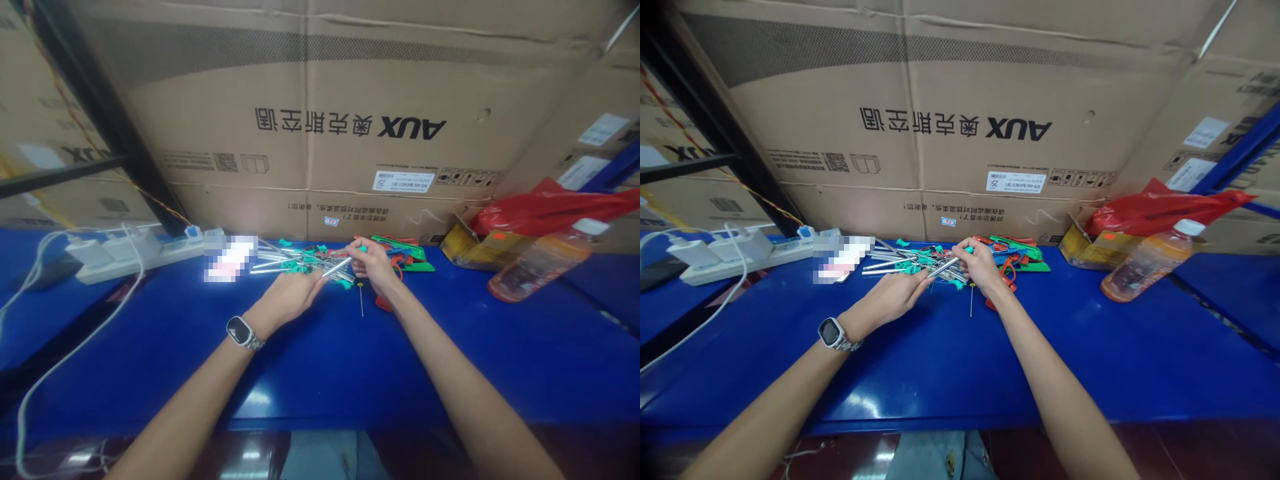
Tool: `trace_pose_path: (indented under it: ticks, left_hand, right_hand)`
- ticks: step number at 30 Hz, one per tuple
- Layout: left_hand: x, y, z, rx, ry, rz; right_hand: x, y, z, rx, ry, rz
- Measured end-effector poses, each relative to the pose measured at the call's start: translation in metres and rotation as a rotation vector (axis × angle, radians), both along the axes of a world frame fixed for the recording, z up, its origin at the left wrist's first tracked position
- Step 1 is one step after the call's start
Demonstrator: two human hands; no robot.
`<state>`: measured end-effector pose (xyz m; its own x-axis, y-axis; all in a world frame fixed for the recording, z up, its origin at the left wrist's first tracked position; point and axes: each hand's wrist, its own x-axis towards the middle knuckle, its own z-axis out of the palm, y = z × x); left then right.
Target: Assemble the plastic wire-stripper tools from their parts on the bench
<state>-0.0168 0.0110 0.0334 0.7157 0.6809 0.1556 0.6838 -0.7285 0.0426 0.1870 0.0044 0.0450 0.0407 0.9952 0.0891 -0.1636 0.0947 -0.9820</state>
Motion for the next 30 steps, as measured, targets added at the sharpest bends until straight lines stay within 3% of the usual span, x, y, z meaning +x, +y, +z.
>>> trace_pose_path:
  ticks: [3, 7, 10, 14, 18, 23, 30]
  left_hand:
    - [0.000, 0.001, 0.001, -0.008, 0.001, 0.004]
    - [0.001, 0.000, 0.002, 0.004, 0.016, 0.016]
    - [0.002, -0.001, 0.004, 0.002, 0.026, 0.026]
    - [0.002, 0.000, 0.005, -0.021, 0.006, 0.041]
    - [0.001, 0.001, 0.006, -0.028, -0.027, 0.021]
    - [0.001, 0.000, 0.006, -0.004, -0.007, 0.027]
    - [0.000, 0.004, 0.000, 0.013, -0.012, 0.032]
  right_hand:
    - [0.001, 0.001, 0.005, 0.002, -0.030, -0.002]
    - [0.004, 0.002, 0.014, -0.153, -0.068, 0.065]
    - [0.000, 0.004, 0.017, -0.211, -0.103, -0.030]
    - [-0.006, 0.007, 0.013, -0.074, -0.140, -0.155]
    - [-0.002, 0.008, 0.012, 0.121, -0.104, -0.104]
    - [0.004, 0.013, 0.016, 0.050, -0.133, -0.003]
    - [-0.006, 0.017, 0.011, -0.047, -0.024, -0.177]
